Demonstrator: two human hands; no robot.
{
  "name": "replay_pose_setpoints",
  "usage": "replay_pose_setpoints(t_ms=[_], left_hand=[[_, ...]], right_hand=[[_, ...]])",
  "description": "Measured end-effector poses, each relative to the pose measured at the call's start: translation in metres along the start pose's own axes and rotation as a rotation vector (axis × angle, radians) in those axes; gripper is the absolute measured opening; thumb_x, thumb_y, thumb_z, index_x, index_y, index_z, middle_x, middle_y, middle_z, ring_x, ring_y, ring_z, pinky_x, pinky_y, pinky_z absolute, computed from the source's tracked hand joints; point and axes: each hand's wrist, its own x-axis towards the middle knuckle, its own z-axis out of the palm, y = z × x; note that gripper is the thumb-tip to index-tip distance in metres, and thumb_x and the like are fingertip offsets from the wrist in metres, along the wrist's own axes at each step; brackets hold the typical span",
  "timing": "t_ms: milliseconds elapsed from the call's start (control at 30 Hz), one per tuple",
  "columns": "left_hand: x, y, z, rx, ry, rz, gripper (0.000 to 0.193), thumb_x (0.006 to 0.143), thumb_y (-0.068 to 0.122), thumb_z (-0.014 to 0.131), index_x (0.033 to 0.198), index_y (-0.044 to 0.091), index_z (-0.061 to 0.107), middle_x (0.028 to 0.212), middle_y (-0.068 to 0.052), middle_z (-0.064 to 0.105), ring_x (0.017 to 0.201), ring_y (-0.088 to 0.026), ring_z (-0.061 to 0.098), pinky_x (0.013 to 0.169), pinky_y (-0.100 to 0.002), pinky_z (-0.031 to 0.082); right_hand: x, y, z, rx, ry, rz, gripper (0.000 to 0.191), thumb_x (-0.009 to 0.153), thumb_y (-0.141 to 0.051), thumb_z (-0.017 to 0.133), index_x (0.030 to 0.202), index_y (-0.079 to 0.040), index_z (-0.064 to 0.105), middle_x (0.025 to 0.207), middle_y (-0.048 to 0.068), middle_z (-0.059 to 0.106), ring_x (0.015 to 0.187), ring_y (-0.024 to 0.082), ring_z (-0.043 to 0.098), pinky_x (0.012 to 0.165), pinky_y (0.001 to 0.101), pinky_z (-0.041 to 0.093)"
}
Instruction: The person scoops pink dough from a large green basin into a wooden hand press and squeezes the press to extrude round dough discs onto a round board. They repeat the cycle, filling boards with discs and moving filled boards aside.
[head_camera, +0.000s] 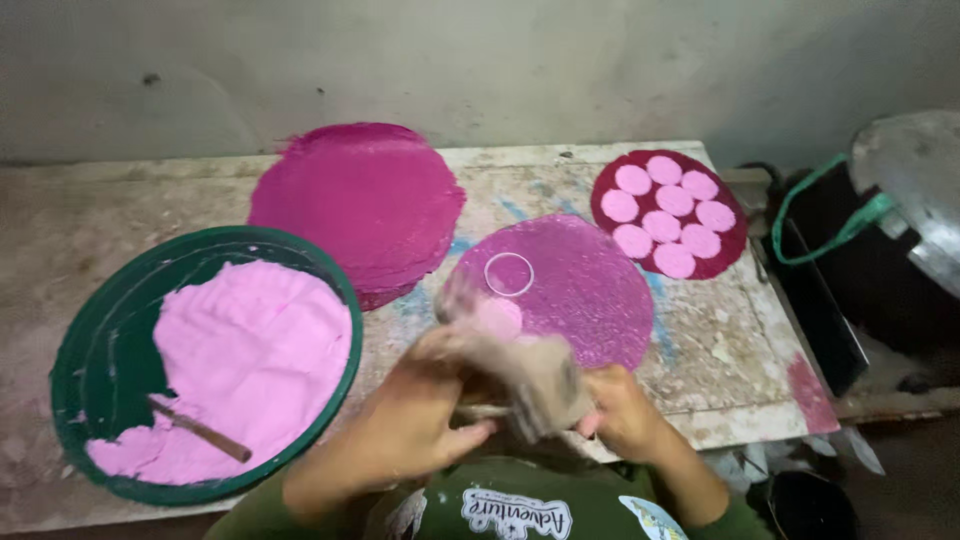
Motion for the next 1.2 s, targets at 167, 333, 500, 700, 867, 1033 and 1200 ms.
replay_pose_setpoints(t_ms=[167, 333, 500, 700, 867, 1033, 1200], left_hand=[[-0.051, 0.006, -0.017, -0.14, -0.314, -0.063, 0.023, 0.088, 0.033, 0.061, 0.104, 0.017, 0.068, 0.101, -0.01, 0.072, 0.092, -0.032, 0.069, 0.076, -0.046, 0.054], [-0.117, -0.019, -0.024, -0.164, -0.319, 0.03, 0.016, 0.093, 0.029, 0.06, 0.103, 0.017, 0.064, 0.085, -0.011, 0.07, 0.081, -0.037, 0.069, 0.068, -0.046, 0.053], [-0.189, -0.032, -0.033, -0.031, -0.328, -0.205, 0.015, 0.098, 0.031, 0.056, 0.108, 0.022, 0.063, 0.079, -0.009, 0.07, 0.076, -0.033, 0.073, 0.063, -0.048, 0.054], [-0.275, -0.072, -0.039, -0.098, -0.136, -0.438, 0.025, 0.094, 0.029, 0.056, 0.116, 0.024, 0.066, 0.095, -0.012, 0.073, 0.088, -0.033, 0.072, 0.071, -0.047, 0.056], [-0.353, -0.164, -0.046, 0.076, 0.033, -0.375, 0.048, 0.088, 0.016, 0.06, 0.136, 0.02, 0.065, 0.115, -0.018, 0.071, 0.103, -0.037, 0.067, 0.089, -0.047, 0.051], [-0.426, -0.232, -0.042, -1.409, 0.295, -0.65, 0.041, 0.094, 0.006, 0.065, 0.133, -0.007, 0.062, 0.116, -0.02, 0.072, 0.102, -0.039, 0.07, 0.094, -0.048, 0.054], [-0.386, -0.235, 0.008, -1.609, 0.294, -0.503, 0.039, 0.094, 0.018, 0.064, 0.128, -0.002, 0.064, 0.117, -0.012, 0.071, 0.1, -0.021, 0.071, 0.094, -0.039, 0.058]], right_hand=[[0.083, -0.098, 0.01, -0.598, -0.334, -0.426, 0.064, 0.09, -0.072, 0.063, 0.081, -0.009, 0.055, 0.074, 0.006, 0.055, 0.069, 0.028, 0.061, 0.061, 0.0414, 0.048], [0.159, -0.128, 0.031, -0.471, -0.586, -0.818, 0.06, 0.097, -0.065, 0.066, 0.082, -0.008, 0.053, 0.073, 0.006, 0.055, 0.067, 0.029, 0.059, 0.055, 0.0412, 0.043], [0.169, -0.132, 0.089, 0.119, -0.946, -0.401, 0.049, 0.113, -0.046, 0.048, 0.088, -0.003, 0.051, 0.08, 0.013, 0.059, 0.082, 0.037, 0.063, 0.072, 0.0469, 0.046], [0.188, -0.116, 0.152, 0.313, -1.049, -0.265, 0.052, 0.115, -0.046, 0.051, 0.088, -0.002, 0.047, 0.079, 0.015, 0.051, 0.08, 0.04, 0.06, 0.071, 0.0467, 0.044], [0.218, -0.1, 0.173, 0.16, -0.907, -0.346, 0.05, 0.105, -0.049, 0.055, 0.09, -0.002, 0.064, 0.074, 0.013, 0.059, 0.073, 0.036, 0.066, 0.063, 0.0466, 0.045], [0.287, -0.087, 0.179, -0.72, -0.46, -1.021, 0.023, 0.082, -0.033, 0.067, 0.095, -0.012, 0.068, 0.08, 0.006, 0.069, 0.071, 0.023, 0.067, 0.06, 0.0367, 0.052], [0.362, -0.098, 0.215, -1.044, -0.282, -1.255, 0.037, 0.08, -0.019, 0.076, 0.116, -0.013, 0.069, 0.098, 0.008, 0.07, 0.081, 0.023, 0.069, 0.066, 0.0375, 0.05]])
